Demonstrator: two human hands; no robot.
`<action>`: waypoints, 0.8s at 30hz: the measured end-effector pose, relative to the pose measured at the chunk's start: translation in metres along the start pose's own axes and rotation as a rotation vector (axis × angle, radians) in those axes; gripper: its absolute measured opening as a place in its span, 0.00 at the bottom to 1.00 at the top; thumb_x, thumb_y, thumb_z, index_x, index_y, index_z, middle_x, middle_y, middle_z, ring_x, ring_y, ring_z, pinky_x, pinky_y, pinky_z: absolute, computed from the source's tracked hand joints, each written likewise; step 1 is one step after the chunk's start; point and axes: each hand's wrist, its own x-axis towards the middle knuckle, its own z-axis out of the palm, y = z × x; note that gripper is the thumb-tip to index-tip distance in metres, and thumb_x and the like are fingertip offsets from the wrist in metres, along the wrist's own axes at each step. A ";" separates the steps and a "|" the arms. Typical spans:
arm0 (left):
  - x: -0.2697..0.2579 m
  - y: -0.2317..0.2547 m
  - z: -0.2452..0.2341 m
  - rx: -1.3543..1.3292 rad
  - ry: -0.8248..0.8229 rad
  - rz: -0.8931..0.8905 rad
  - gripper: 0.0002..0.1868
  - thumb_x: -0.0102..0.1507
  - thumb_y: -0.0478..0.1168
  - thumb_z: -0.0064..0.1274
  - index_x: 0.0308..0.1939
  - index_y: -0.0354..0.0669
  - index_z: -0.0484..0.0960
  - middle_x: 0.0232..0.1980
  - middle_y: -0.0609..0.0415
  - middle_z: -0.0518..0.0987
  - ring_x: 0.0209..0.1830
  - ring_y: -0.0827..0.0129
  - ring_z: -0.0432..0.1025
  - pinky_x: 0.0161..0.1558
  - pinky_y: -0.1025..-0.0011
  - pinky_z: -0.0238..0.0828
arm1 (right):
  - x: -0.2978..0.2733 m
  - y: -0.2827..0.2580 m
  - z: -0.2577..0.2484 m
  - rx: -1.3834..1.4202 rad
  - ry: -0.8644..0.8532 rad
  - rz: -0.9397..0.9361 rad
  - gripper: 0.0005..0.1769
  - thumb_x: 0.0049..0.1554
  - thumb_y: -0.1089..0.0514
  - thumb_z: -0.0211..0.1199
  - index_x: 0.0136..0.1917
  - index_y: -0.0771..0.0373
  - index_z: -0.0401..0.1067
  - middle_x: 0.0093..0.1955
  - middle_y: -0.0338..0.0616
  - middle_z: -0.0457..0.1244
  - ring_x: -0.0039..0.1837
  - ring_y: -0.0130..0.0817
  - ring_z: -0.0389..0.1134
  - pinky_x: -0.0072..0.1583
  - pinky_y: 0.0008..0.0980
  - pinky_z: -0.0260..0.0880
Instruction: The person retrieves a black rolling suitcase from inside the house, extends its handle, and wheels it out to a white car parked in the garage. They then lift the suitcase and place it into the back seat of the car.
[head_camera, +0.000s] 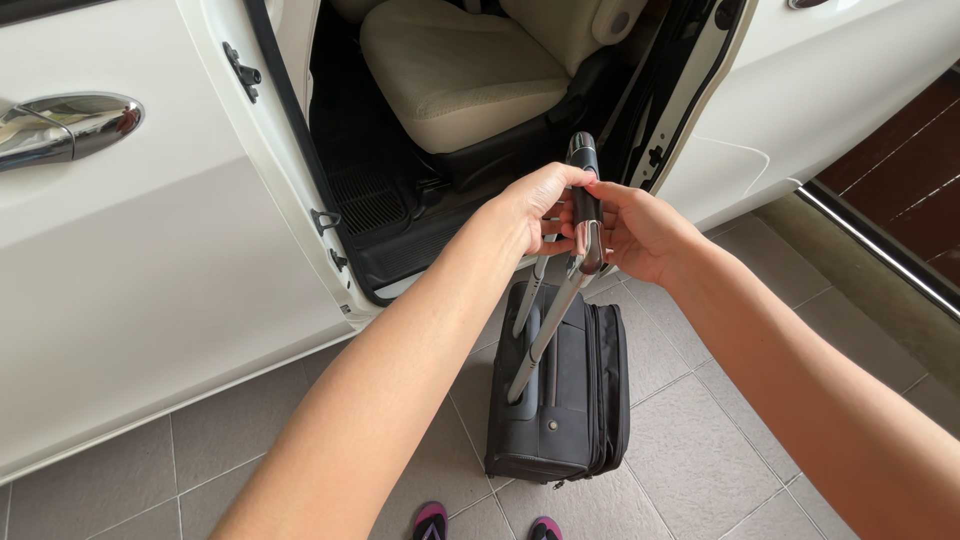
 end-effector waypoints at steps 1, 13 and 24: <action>0.000 0.000 0.000 -0.001 -0.003 0.005 0.18 0.53 0.51 0.60 0.34 0.40 0.82 0.32 0.52 0.76 0.32 0.66 0.74 0.40 0.61 0.79 | 0.000 0.000 0.000 -0.001 -0.004 -0.002 0.18 0.66 0.48 0.51 0.50 0.61 0.75 0.41 0.40 0.69 0.42 0.27 0.70 0.46 0.31 0.69; 0.003 -0.005 0.003 -0.026 -0.049 0.013 0.16 0.56 0.52 0.58 0.34 0.43 0.81 0.32 0.55 0.76 0.35 0.68 0.73 0.42 0.61 0.76 | -0.003 -0.005 -0.001 -0.076 -0.014 0.016 0.20 0.66 0.48 0.48 0.48 0.63 0.74 0.40 0.42 0.68 0.42 0.28 0.70 0.47 0.33 0.69; 0.022 -0.053 -0.007 -0.015 -0.022 -0.143 0.14 0.59 0.49 0.55 0.38 0.42 0.82 0.34 0.54 0.75 0.36 0.67 0.70 0.46 0.57 0.76 | 0.012 0.046 -0.005 -0.052 -0.104 0.149 0.24 0.68 0.48 0.44 0.55 0.66 0.75 0.44 0.47 0.70 0.46 0.30 0.71 0.53 0.37 0.64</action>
